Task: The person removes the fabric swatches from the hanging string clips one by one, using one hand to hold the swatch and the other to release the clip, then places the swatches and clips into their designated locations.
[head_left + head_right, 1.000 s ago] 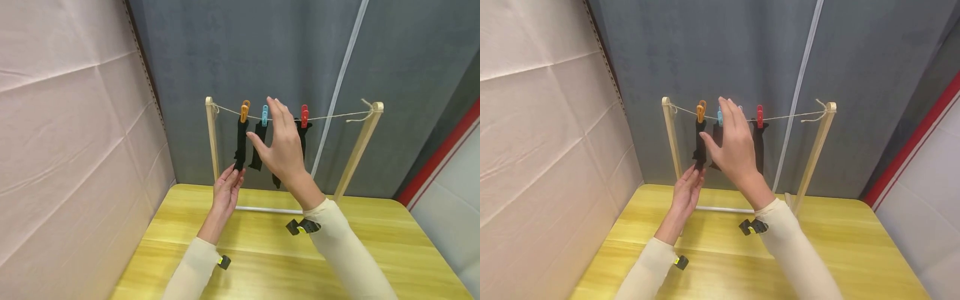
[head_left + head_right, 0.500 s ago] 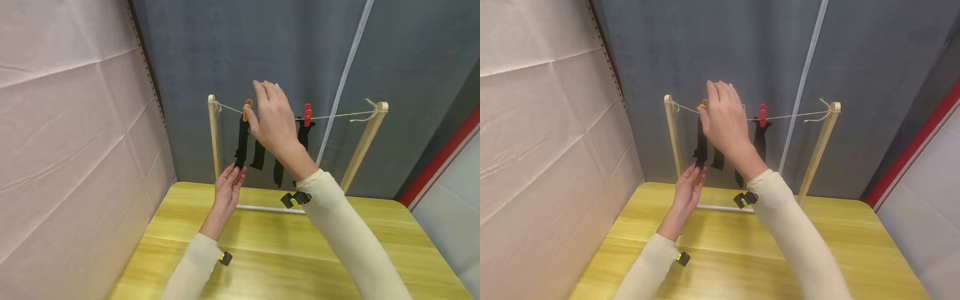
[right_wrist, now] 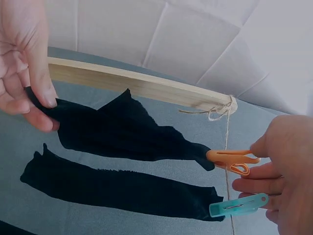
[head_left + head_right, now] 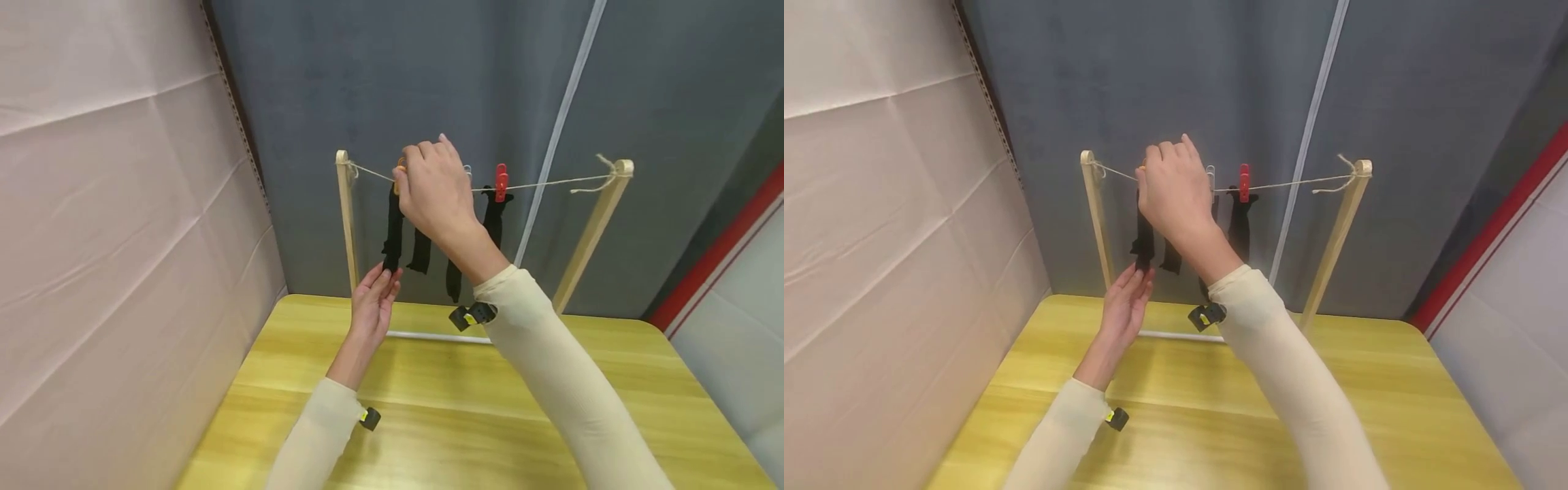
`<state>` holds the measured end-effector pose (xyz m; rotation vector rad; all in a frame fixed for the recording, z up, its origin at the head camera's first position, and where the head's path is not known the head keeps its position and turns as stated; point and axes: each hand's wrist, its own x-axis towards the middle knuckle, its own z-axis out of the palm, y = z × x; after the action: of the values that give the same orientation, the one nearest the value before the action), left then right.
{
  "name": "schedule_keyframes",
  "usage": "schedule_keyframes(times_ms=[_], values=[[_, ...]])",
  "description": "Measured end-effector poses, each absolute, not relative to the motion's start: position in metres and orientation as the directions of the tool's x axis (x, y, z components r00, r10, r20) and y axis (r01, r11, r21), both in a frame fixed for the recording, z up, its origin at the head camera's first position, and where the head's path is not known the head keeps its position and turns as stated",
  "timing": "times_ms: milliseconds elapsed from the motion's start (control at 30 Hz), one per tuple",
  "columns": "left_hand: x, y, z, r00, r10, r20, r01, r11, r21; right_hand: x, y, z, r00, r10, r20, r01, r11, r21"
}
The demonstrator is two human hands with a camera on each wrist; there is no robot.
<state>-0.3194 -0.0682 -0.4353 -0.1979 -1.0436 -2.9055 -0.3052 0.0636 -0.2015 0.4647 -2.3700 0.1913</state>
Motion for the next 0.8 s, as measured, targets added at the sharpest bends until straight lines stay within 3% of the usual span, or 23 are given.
schedule_keyframes(times_ms=[233, 800], values=[[-0.317, -0.075, -0.443, -0.994, -0.016, 0.113, 0.083, -0.775, 0.626, -0.304, 0.054, -0.205, -0.689, -0.311, 0.655, -0.44, 0.897, -0.037], [-0.319, -0.082, -0.446, -0.994, -0.042, 0.104, 0.099, -0.764, 0.637, -0.302, 0.048, -0.203, -0.589, -0.299, 0.751, -0.552, 0.827, -0.103]])
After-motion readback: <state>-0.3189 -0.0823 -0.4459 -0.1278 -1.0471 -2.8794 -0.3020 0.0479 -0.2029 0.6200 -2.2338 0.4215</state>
